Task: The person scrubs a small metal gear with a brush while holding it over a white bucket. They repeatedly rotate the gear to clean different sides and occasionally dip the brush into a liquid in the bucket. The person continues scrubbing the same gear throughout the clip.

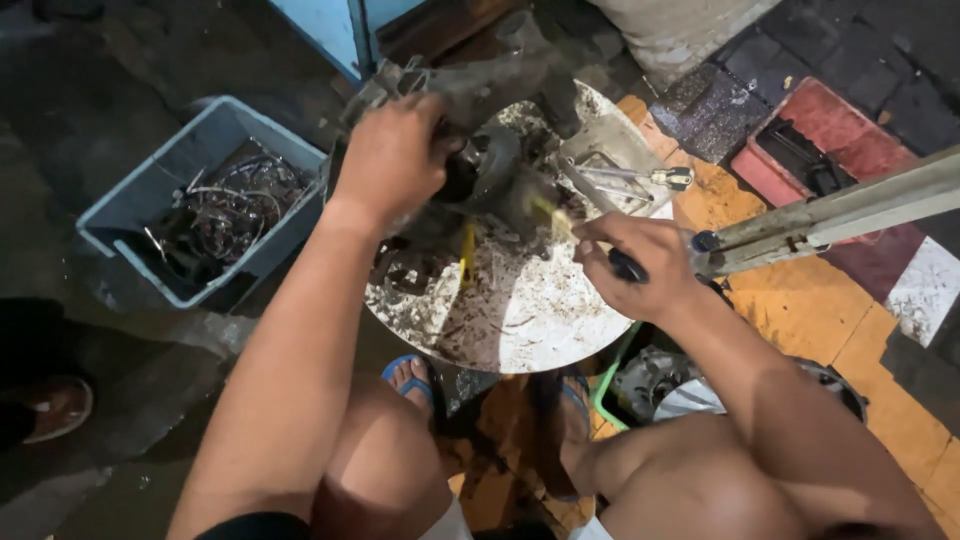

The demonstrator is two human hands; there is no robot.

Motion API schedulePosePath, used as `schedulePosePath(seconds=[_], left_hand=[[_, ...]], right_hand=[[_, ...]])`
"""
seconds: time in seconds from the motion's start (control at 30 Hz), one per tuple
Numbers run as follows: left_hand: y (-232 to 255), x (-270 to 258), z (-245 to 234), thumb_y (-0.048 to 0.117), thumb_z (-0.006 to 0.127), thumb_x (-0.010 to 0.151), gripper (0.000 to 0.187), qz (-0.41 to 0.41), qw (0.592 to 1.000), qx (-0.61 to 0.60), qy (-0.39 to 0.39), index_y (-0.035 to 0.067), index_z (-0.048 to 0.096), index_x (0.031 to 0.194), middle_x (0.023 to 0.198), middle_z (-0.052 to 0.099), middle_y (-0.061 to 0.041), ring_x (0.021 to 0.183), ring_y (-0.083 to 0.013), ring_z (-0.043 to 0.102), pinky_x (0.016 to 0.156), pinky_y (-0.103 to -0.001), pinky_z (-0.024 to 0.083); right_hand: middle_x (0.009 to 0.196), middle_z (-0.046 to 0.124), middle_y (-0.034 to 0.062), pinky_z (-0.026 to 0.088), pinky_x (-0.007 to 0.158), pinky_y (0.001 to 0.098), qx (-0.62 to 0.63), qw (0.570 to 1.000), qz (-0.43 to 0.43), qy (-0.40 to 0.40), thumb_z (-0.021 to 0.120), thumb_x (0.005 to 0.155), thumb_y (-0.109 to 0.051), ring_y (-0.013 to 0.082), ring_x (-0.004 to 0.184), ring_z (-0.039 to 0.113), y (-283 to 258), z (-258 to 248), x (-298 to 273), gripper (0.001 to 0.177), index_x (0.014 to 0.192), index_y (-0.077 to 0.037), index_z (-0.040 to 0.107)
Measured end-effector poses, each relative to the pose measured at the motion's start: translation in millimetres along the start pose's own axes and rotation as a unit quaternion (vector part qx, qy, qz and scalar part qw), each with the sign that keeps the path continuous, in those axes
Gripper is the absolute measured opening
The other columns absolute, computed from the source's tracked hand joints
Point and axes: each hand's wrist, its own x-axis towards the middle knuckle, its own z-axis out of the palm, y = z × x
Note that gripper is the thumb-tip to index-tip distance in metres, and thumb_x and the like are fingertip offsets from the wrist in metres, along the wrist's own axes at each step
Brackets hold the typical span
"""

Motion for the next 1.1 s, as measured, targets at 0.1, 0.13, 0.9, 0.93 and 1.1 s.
schedulePosePath(seconds=[0.1, 0.13, 0.9, 0.93, 1.1], left_hand=[[-7.3, 2.9, 9.7, 0.017, 0.071, 0.098, 0.024, 0.022, 0.999, 0.028, 0.01, 0.0, 0.066, 0.114, 0.103, 0.07, -0.021, 0.096, -0.0446, 0.064, 0.08, -0.058, 0.05], [-8.4, 3.8, 11.2, 0.004, 0.064, 0.088, 0.033, 0.024, 0.999, 0.036, 0.005, -0.002, 0.065, 0.121, 0.112, 0.067, -0.022, 0.106, -0.0447, 0.059, 0.089, -0.062, 0.048], [-6.1, -1.5, -4.4, 0.01, 0.067, 0.097, 0.017, 0.002, 0.998, -0.029, 0.063, 0.005, 0.075, 0.11, 0.11, 0.076, -0.013, 0.105, -0.0356, 0.067, 0.099, -0.058, 0.047], [-10.3, -0.6, -1.8, 0.009, 0.068, 0.094, 0.014, 0.015, 0.997, -0.026, 0.073, 0.006, 0.075, 0.106, 0.104, 0.076, -0.012, 0.1, -0.036, 0.068, 0.094, -0.058, 0.049], [-18.1, 1.3, 3.6, -0.003, 0.061, 0.089, 0.018, 0.049, 0.994, -0.042, 0.092, 0.005, 0.076, 0.095, 0.09, 0.075, -0.011, 0.082, -0.0323, 0.068, 0.071, -0.048, 0.053]], right_hand=[[0.082, 0.07, 0.0167, 0.057, 0.045, 0.0268, 0.045, 0.998, -0.026, 0.022, 0.053, 0.093, 0.011, 0.02, 0.059, 0.066, -0.6, 1.5, 3.0, 0.013, 0.101, 0.01, 0.064], [0.082, 0.07, 0.0143, 0.058, 0.045, 0.0242, 0.041, 0.999, -0.006, 0.003, 0.054, 0.094, 0.008, 0.0173, 0.06, 0.068, 0.8, 0.5, 1.6, 0.014, 0.104, 0.009, 0.064], [0.068, 0.062, 0.0015, 0.037, 0.037, 0.0287, 0.023, 0.977, 0.204, -0.06, 0.066, 0.103, -0.012, 0.0109, 0.045, 0.048, 4.3, 18.7, 73.5, 0.006, 0.108, -0.008, 0.064], [0.08, 0.068, 0.0078, 0.039, 0.039, 0.0279, -0.005, 0.99, 0.138, -0.023, 0.068, 0.101, -0.003, 0.0126, 0.049, 0.051, 4.6, 17.7, 76.0, 0.009, 0.108, -0.003, 0.064], [0.084, 0.069, 0.0074, 0.041, 0.036, 0.0177, 0.059, 0.992, 0.115, -0.005, 0.063, 0.105, -0.004, 0.0082, 0.05, 0.052, 0.2, 27.6, 80.0, 0.01, 0.115, -0.002, 0.063]])
